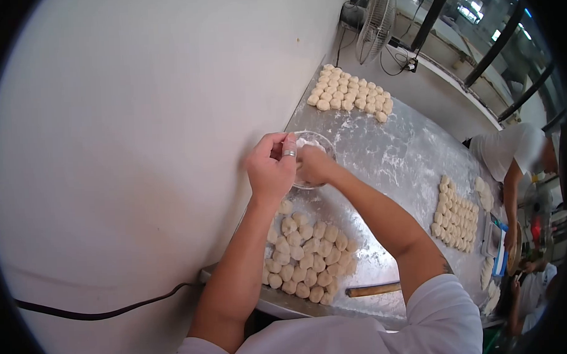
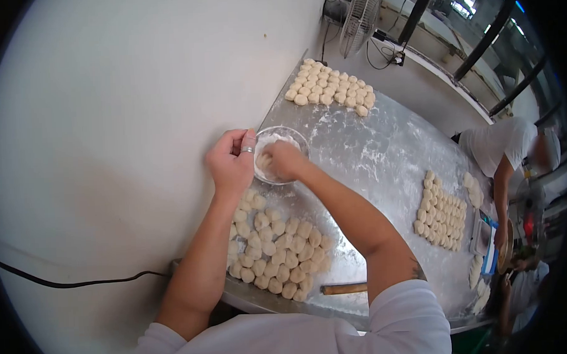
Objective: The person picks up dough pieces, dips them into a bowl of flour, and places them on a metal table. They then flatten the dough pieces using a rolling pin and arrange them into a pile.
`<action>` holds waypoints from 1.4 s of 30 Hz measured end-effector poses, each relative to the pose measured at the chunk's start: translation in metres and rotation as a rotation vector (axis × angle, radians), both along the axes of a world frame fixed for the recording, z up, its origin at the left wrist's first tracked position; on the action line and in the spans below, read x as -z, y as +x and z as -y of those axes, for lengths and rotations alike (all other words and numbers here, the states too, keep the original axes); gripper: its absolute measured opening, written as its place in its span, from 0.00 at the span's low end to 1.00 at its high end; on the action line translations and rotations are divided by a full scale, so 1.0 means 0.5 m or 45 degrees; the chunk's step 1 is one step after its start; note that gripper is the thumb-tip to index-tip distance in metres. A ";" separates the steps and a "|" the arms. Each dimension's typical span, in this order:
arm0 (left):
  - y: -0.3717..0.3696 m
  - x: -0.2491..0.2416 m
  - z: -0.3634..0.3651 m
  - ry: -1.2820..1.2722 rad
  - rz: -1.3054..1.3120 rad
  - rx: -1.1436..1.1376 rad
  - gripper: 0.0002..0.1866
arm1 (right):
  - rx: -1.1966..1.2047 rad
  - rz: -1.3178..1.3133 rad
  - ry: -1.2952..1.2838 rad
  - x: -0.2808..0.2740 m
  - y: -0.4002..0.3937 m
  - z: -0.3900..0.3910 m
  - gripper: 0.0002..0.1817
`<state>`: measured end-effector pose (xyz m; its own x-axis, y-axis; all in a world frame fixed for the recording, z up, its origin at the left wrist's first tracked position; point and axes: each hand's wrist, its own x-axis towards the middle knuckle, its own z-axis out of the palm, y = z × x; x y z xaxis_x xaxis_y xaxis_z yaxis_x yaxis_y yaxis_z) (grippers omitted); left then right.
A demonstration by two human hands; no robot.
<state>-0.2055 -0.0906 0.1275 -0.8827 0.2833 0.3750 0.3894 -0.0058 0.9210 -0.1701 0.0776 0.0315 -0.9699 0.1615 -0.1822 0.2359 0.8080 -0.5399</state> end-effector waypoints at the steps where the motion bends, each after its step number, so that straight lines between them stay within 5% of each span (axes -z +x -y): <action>1: -0.002 0.002 -0.001 -0.021 -0.027 0.007 0.08 | 0.078 -0.019 -0.192 -0.019 0.007 -0.016 0.28; 5: -0.010 0.015 -0.003 -0.038 -0.038 0.027 0.08 | 0.388 -0.231 -1.067 -0.116 0.094 -0.039 0.26; 11: -0.006 0.011 -0.008 -0.104 -0.006 0.132 0.08 | 0.454 0.244 -0.870 -0.206 0.272 0.028 0.28; 14: 0.005 0.023 -0.015 -0.178 0.018 0.186 0.08 | 0.170 -0.154 -0.280 -0.056 0.292 0.084 0.30; 17: 0.013 0.018 -0.015 -0.291 0.006 0.213 0.07 | 0.014 -0.334 -0.043 0.020 0.293 0.106 0.32; 23: 0.016 0.021 -0.018 -0.359 -0.065 0.214 0.06 | 0.336 -0.109 -0.411 -0.011 0.301 0.073 0.35; 33: 0.014 0.024 -0.018 -0.531 -0.027 0.273 0.07 | 0.064 -0.158 -0.090 0.002 0.286 0.116 0.35; 39: 0.018 0.067 -0.020 -0.842 -0.094 0.380 0.12 | 0.746 -0.515 -0.274 -0.057 0.274 0.054 0.15; 42: 0.042 0.076 -0.024 -0.906 -0.086 0.465 0.10 | 0.854 -0.528 -0.297 -0.088 0.222 -0.007 0.09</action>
<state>-0.1844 -0.0785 0.0896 -0.6700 0.7411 0.0446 0.5311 0.4364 0.7263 -0.0590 0.0812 0.0753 -0.6763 0.7333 0.0692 0.3731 0.4221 -0.8262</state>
